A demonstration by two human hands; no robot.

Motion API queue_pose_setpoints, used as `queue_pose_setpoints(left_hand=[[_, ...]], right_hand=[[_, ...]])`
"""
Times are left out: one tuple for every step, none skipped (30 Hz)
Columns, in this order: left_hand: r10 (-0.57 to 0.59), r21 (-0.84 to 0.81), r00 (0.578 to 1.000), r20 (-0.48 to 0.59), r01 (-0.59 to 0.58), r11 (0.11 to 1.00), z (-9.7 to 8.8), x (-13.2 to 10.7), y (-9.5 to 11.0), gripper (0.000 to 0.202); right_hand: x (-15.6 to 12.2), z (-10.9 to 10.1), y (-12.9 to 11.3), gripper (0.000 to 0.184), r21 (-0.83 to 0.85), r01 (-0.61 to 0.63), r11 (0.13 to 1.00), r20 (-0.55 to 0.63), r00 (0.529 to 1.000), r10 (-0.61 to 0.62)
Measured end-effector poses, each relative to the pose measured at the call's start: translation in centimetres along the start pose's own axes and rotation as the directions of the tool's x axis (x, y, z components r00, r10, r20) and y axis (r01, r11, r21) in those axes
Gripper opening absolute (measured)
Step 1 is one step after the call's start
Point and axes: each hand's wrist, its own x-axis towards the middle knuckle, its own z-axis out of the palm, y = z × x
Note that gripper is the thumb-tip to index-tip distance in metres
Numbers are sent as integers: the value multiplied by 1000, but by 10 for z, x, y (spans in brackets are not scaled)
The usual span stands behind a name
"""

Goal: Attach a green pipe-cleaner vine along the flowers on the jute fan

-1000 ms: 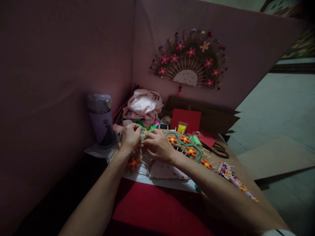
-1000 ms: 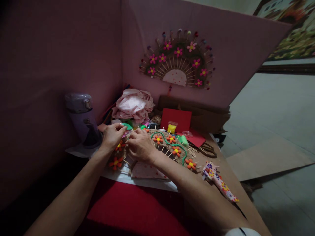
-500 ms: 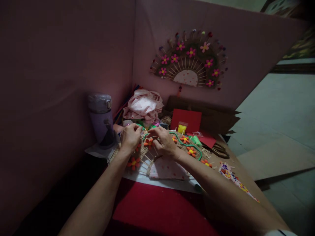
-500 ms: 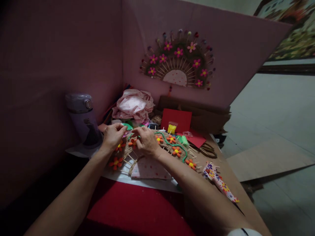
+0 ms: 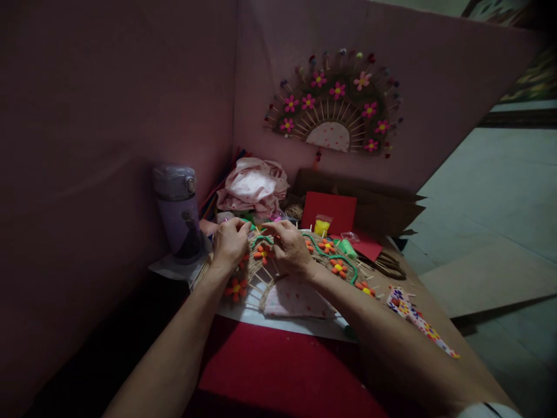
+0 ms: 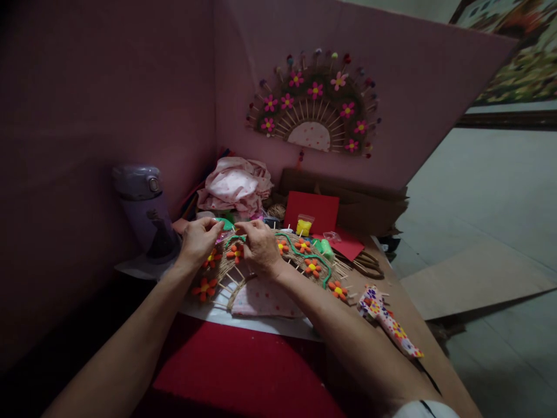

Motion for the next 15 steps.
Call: queue_pose_setpoints(left_hand=[[1, -3, 1000, 3, -1, 1000, 0, 0, 0, 26], [-1, -5, 1000, 6, 1, 1000, 0, 0, 0, 26], [-2, -8, 1000, 8, 2, 1000, -1, 0, 1, 26], [-4, -10, 1000, 8, 4, 1000, -1, 0, 1, 27], [-5, -10, 1000, 9, 5, 1000, -1, 1, 1, 27], [-6, -9, 1000, 9, 6, 1000, -1, 1, 1, 27], [-7, -7, 1000, 10, 7, 1000, -1, 1, 1, 27], [-7, -3, 1000, 10, 7, 1000, -1, 1, 1, 27], [-7, 0, 1000, 11, 7, 1000, -1, 1, 1, 27], [-7, 0, 1000, 12, 7, 1000, -1, 1, 1, 27], [-7, -4, 1000, 12, 7, 1000, -1, 1, 1, 27], [-7, -9, 1000, 11, 7, 1000, -1, 1, 0, 27], [-7, -14, 1000, 12, 7, 1000, -1, 2, 0, 27], [-8, -20, 1000, 11, 8, 1000, 0, 2, 0, 27], [-9, -24, 1000, 10, 9, 1000, 0, 2, 0, 27]], right_hand=[[0, 1, 1, 48, -7, 3, 1000, 10, 1000, -3], [0, 3, 1, 47, -14, 11, 1000, 28, 1000, -10], [0, 4, 1, 47, -21, 20, 1000, 45, 999, -19], [0, 5, 1, 46, -27, 27, 999, 56, 998, -26], [0, 5, 0, 46, -33, 33, 999, 60, 998, -31], [0, 5, 0, 46, -38, 34, 999, 53, 998, -32], [0, 5, 0, 45, -44, 30, 999, 37, 999, -29], [0, 5, 1, 46, -48, 25, 999, 16, 1000, -24], [0, 5, 2, 47, -48, 21, 999, -4, 1000, -21], [1, 6, 2, 48, -45, 24, 999, -18, 1000, -25], [1, 6, 3, 49, -35, 38, 999, -22, 999, -38], [2, 7, 4, 50, -23, 63, 998, -14, 998, -63], [2, 9, 5, 50, -12, 96, 995, 2, 995, -96], [3, 10, 5, 51, -6, 130, 991, 23, 991, -130], [3, 11, 5, 52, -5, 160, 987, 44, 986, -160]])
